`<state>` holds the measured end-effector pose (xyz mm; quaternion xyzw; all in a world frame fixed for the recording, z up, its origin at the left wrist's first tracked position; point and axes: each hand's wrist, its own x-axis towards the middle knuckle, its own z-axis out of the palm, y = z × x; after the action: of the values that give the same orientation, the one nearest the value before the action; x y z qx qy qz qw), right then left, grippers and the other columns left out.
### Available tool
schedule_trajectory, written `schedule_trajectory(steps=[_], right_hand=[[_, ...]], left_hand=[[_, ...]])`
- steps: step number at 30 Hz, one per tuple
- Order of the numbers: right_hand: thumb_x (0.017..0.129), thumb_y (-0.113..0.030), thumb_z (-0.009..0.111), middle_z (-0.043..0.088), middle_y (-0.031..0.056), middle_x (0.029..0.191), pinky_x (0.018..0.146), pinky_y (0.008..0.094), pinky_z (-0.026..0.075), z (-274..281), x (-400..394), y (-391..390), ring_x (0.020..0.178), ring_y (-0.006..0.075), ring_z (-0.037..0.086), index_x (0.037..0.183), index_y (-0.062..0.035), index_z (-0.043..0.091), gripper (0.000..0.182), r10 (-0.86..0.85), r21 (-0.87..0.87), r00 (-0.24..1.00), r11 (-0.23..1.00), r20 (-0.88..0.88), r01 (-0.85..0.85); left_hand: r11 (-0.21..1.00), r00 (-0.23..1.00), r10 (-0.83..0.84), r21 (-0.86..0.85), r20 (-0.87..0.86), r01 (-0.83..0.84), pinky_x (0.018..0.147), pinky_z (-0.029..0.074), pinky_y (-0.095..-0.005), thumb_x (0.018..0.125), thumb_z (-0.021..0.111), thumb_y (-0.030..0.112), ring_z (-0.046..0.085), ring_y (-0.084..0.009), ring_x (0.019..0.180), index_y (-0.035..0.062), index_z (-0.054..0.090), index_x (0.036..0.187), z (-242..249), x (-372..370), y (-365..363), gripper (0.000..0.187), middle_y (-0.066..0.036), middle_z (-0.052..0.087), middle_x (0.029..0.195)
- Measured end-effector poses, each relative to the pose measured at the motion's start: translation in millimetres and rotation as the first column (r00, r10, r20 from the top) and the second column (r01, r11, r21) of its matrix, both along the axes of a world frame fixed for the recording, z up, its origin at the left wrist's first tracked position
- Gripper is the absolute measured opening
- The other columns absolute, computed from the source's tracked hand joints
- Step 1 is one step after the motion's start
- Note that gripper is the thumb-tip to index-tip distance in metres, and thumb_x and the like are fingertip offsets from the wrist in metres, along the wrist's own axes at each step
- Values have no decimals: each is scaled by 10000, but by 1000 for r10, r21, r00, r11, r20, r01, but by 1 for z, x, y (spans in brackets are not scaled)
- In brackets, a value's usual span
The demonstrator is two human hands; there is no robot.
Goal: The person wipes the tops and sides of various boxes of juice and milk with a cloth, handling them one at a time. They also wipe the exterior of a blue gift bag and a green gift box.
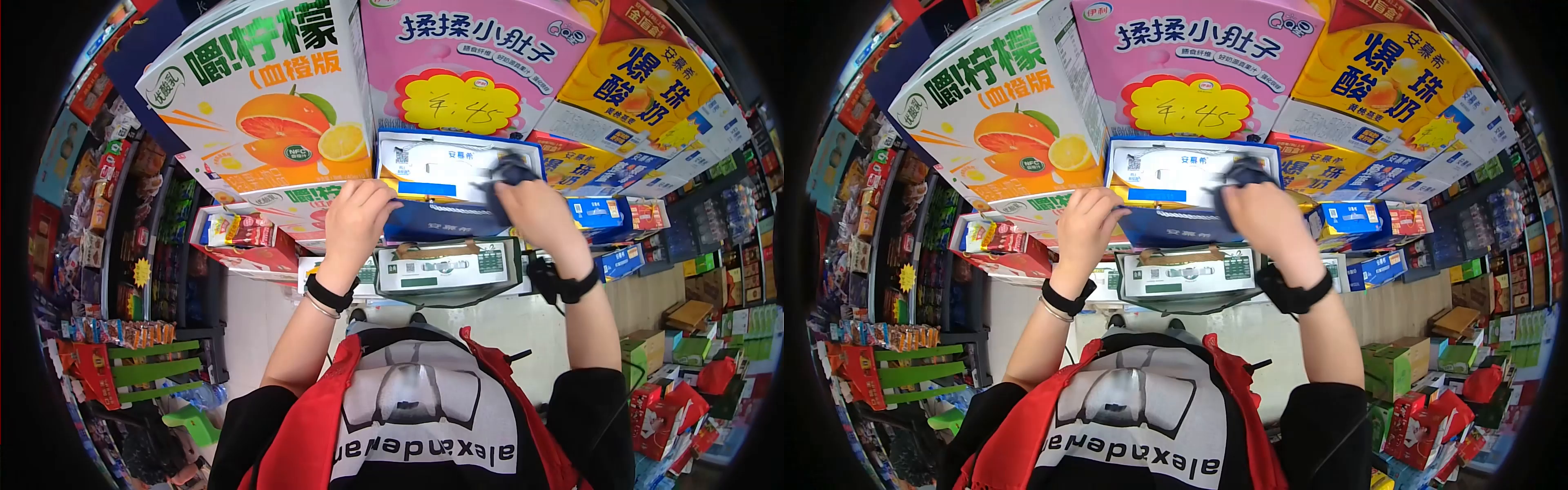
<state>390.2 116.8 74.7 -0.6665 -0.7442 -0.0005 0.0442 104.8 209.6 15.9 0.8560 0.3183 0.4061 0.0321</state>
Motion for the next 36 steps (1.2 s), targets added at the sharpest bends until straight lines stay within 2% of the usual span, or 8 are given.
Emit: schedule_trajectory(steps=[7,13,15,16,20,25,29,36], right_hand=[[969,-167,524,715,155,803,659,480,583,-18,-31,27,746,352,722,865,-36,685,232,187,175,978,964,92,-201],[1019,-238,469,730,154,840,675,509,578,-13,-78,44,778,381,714,905,-37,691,321,159,82,984,985,-75,-152],[1027,-243,458,736,152,876,680,508,579,-5,-66,26,781,370,720,884,-35,695,346,-49,61,989,996,-140,58],[1034,-252,447,746,150,968,811,495,579,-13,-50,17,904,339,728,896,-43,717,369,-30,111,999,993,13,28],[999,-290,559,700,196,1220,1085,473,458,-25,-28,2,1249,380,595,1120,-85,769,317,-90,286,991,956,95,59],[898,-327,722,541,268,1425,1096,458,463,6,-38,9,1329,431,539,1350,-119,663,501,-342,25,797,913,-497,408],[941,-317,634,438,374,1507,1116,475,449,-22,-23,28,1368,485,491,1470,-159,578,555,-526,-96,826,850,-204,518],[838,-47,591,692,345,1067,899,519,560,-33,-39,82,1015,487,686,1107,37,669,292,-515,145,813,813,-272,564]], left_hand=[[999,990,-32,-33,140,37,782,536,-368,787,800,63,658,-259,911,69,738,940,-6,-2,1,165,-45,713,966],[996,990,-68,-57,127,75,783,538,-362,784,795,52,660,-257,908,60,741,917,-3,-7,5,144,-47,720,956],[994,987,-83,-62,134,92,779,538,-362,783,793,49,661,-257,908,59,740,914,-2,-8,6,142,-47,719,953],[993,986,-95,-63,140,105,775,538,-361,782,791,45,662,-256,908,59,740,911,-2,-8,7,140,-48,719,950],[989,980,-91,-98,177,110,767,540,-359,779,790,40,663,-255,903,59,739,904,-7,-8,12,136,-47,719,950],[985,981,-132,-93,145,146,766,544,-359,781,789,47,664,-257,899,67,727,928,-5,-12,18,161,-50,713,942],[973,971,-187,-110,148,204,763,545,-361,791,771,36,661,-265,894,76,724,948,-7,-16,20,168,-53,710,964],[955,959,-241,-139,151,262,745,546,-361,784,762,33,658,-258,886,86,724,946,-4,-20,28,175,-43,704,953]])
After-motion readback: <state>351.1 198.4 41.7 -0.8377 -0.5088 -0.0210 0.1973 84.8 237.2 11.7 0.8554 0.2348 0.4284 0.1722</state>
